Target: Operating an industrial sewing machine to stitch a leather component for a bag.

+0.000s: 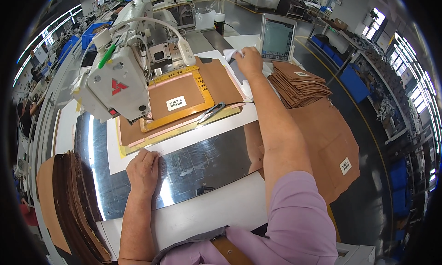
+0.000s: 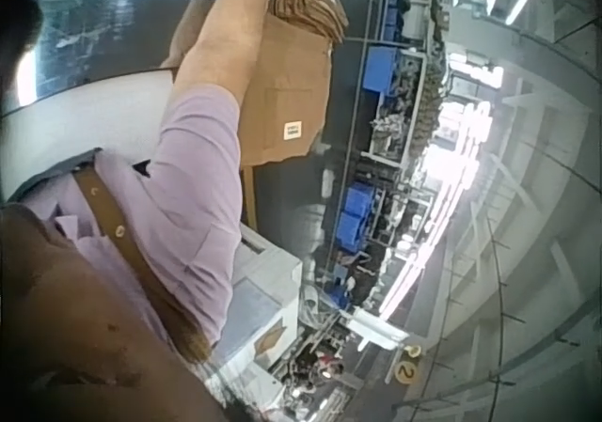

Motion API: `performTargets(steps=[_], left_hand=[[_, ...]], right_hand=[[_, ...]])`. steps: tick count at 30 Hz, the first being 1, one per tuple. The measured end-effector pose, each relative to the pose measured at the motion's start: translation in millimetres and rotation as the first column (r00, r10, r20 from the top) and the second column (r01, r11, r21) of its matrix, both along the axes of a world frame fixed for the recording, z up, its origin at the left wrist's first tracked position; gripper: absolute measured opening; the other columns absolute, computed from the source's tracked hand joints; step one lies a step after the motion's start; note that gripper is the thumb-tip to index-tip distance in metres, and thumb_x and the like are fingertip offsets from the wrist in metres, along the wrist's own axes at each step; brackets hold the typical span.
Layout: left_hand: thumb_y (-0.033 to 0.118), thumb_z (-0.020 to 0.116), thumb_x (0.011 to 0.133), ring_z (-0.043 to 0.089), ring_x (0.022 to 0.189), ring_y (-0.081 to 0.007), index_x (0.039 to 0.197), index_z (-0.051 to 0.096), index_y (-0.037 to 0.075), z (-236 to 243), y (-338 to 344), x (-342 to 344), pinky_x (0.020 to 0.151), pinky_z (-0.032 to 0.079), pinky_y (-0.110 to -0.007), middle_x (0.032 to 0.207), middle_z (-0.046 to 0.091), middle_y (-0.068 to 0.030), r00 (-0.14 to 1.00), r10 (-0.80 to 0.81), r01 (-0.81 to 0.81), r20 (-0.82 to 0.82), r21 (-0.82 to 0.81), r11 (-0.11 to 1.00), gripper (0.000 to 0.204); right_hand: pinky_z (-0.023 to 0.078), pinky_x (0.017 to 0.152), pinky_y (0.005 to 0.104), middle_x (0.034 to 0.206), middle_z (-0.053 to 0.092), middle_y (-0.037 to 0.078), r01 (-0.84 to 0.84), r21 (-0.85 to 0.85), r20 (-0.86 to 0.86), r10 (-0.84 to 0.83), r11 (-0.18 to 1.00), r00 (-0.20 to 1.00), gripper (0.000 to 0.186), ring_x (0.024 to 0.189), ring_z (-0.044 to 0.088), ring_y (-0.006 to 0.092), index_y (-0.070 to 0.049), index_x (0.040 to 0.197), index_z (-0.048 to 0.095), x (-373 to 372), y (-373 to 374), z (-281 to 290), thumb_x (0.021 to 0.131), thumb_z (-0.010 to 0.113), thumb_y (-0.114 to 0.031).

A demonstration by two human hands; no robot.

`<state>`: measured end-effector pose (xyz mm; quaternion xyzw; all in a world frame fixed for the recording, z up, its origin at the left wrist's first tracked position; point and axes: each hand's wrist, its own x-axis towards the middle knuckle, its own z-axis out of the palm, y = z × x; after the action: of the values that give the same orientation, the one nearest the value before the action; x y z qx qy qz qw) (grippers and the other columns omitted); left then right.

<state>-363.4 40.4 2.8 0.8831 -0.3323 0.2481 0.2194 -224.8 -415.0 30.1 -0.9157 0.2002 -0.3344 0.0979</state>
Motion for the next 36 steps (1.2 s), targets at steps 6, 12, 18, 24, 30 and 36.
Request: performTargets(steps=[6,12,18,24,30,36], left_hand=[[0.011,0.068,0.084,0.063,0.068,-0.0304,0.082,0.065,0.010,-3.4,-4.7,10.7,0.060,0.050,-0.040,0.080,0.061,-0.0076,1.000,-0.017,0.017,0.019,0.012,1.000,0.003],[0.007,0.064,0.078,0.061,0.067,-0.0270,0.074,0.057,0.008,-6.8,-0.4,12.8,0.060,0.049,-0.039,0.076,0.055,-0.0080,0.995,0.006,-0.004,0.095,-0.019,1.000,0.008],[0.009,0.067,0.080,0.064,0.067,-0.0289,0.078,0.063,0.008,-7.6,1.9,7.4,0.059,0.051,-0.040,0.077,0.060,-0.0080,0.996,-0.004,0.004,0.087,-0.008,1.000,0.005],[0.007,0.064,0.076,0.062,0.067,-0.0256,0.073,0.057,0.009,-4.5,3.2,2.4,0.059,0.049,-0.039,0.074,0.054,-0.0073,0.996,0.006,-0.007,0.084,0.009,1.000,0.008],[0.009,0.064,0.080,0.064,0.069,-0.0254,0.075,0.060,0.009,-6.8,-0.2,6.2,0.060,0.050,-0.038,0.075,0.056,-0.0074,0.997,-0.003,0.003,0.078,-0.001,1.000,0.007],[0.009,0.064,0.081,0.064,0.069,-0.0257,0.076,0.061,0.008,-4.5,-0.2,5.9,0.061,0.051,-0.039,0.076,0.057,-0.0075,0.998,0.002,-0.002,0.059,0.004,1.000,0.006]], right_hand=[[0.050,0.062,0.0298,0.082,0.063,0.007,-0.504,0.286,0.416,0.369,0.815,0.831,0.015,0.069,0.063,0.0160,0.000,0.084,0.062,-29.7,68.5,26.1,0.084,0.071,-0.013],[0.052,0.065,0.0237,0.086,0.067,0.004,-0.645,0.747,0.412,0.648,0.164,0.641,0.014,0.076,0.064,0.0087,-0.003,0.096,0.062,-28.0,200.6,-6.1,0.089,0.073,-0.009],[0.055,0.075,0.0258,0.100,0.070,0.008,-0.495,0.869,0.363,0.683,-0.003,0.634,0.025,0.085,0.066,0.0129,0.003,0.112,0.067,-31.7,251.8,-16.4,0.089,0.069,-0.004],[0.055,0.069,0.0229,0.097,0.071,0.007,-0.378,0.885,0.457,0.658,-0.270,0.598,0.024,0.080,0.066,0.0107,0.004,0.111,0.069,-39.8,249.3,-17.1,0.088,0.071,-0.004],[0.058,0.071,0.0234,0.093,0.072,0.008,-0.431,0.902,0.315,0.685,-0.001,0.657,0.020,0.078,0.067,0.0113,0.004,0.107,0.070,-36.6,257.0,-18.5,0.090,0.073,-0.007],[0.061,0.074,0.0273,0.096,0.072,0.012,-0.470,0.882,0.339,0.715,-0.017,0.611,0.019,0.082,0.069,0.0155,0.005,0.107,0.069,-35.5,253.9,-17.3,0.090,0.071,-0.004]])
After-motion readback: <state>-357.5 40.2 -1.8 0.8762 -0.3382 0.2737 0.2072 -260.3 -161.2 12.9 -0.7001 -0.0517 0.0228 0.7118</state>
